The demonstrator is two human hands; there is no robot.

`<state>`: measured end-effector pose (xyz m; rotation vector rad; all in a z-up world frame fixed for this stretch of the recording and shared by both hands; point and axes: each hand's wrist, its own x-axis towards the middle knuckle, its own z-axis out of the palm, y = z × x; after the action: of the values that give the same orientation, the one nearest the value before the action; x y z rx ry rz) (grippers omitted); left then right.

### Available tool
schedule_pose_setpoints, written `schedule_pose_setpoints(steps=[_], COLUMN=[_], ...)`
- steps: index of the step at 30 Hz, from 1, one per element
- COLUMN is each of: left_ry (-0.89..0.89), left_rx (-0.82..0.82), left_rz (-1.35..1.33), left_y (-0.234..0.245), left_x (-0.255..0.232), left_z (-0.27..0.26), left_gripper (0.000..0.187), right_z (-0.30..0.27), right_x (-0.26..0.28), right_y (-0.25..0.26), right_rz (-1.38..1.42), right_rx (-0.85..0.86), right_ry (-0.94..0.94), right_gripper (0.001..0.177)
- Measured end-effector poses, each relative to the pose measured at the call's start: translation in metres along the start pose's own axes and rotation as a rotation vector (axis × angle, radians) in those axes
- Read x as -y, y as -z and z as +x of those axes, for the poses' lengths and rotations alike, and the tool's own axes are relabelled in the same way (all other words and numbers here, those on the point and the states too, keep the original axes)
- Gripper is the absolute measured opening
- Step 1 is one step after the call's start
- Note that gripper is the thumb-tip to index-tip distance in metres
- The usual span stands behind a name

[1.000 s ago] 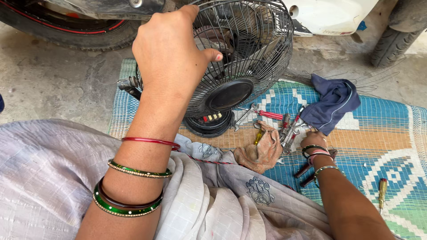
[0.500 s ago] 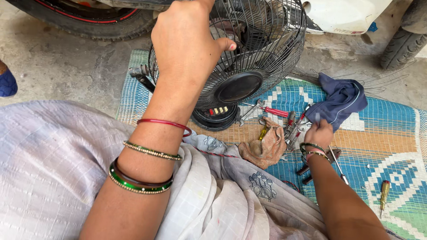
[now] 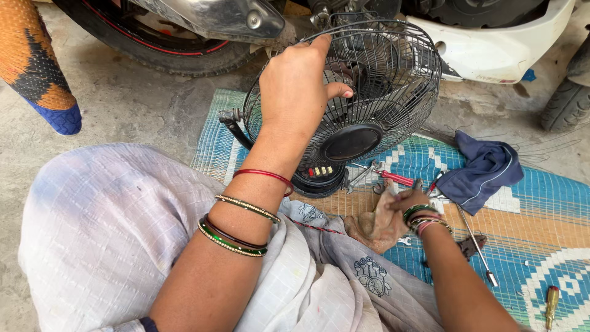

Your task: The person removes the rear cover of a table fan using a screwdriver, then wipes the fan blades and cage with a cloth. The person is sitting on a mat on the floor next to a motorcycle.

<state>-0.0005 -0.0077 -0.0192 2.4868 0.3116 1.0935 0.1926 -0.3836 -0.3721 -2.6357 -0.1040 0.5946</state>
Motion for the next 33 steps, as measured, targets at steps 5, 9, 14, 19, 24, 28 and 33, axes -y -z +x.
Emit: schedule_pose_setpoints(steps=[5,9,14,19,24,28,33], left_ry=[-0.083,-0.051,-0.055,-0.080,-0.214,-0.134,-0.026], left_rx=[-0.036,-0.025,0.013,0.058,-0.052,-0.003,0.148], left_rz=[-0.070,-0.054,-0.113,-0.098,-0.093,-0.019,0.099], left_y=[-0.004,-0.003,0.006,0.007,0.010,0.017,0.017], left_x=[0.004,0.001,0.004,0.016,0.022,0.012,-0.004], left_z=[0.000,-0.006,-0.006,-0.007,-0.009,-0.012,-0.007], left_gripper=[0.095,0.081,0.082,0.077,0.074,0.065,0.031], right_z=[-0.022,-0.062,-0.103,-0.135,-0.150,-0.157,-0.167], right_x=[0.056,0.124,0.182,0.223,0.259,0.276,0.276], right_y=[0.076,0.116,0.145,0.150,0.127,0.096,0.082], right_rz=[-0.115,-0.067,0.254,0.828,1.161,1.058,1.002], right_rx=[-0.011,0.069,0.425,0.476,0.220,-0.170,-0.295], right_ry=[0.032,0.226,0.665,0.632,0.693,0.785,0.872], right_gripper=[0.042,0.036,0.016,0.008,0.014,0.018,0.018])
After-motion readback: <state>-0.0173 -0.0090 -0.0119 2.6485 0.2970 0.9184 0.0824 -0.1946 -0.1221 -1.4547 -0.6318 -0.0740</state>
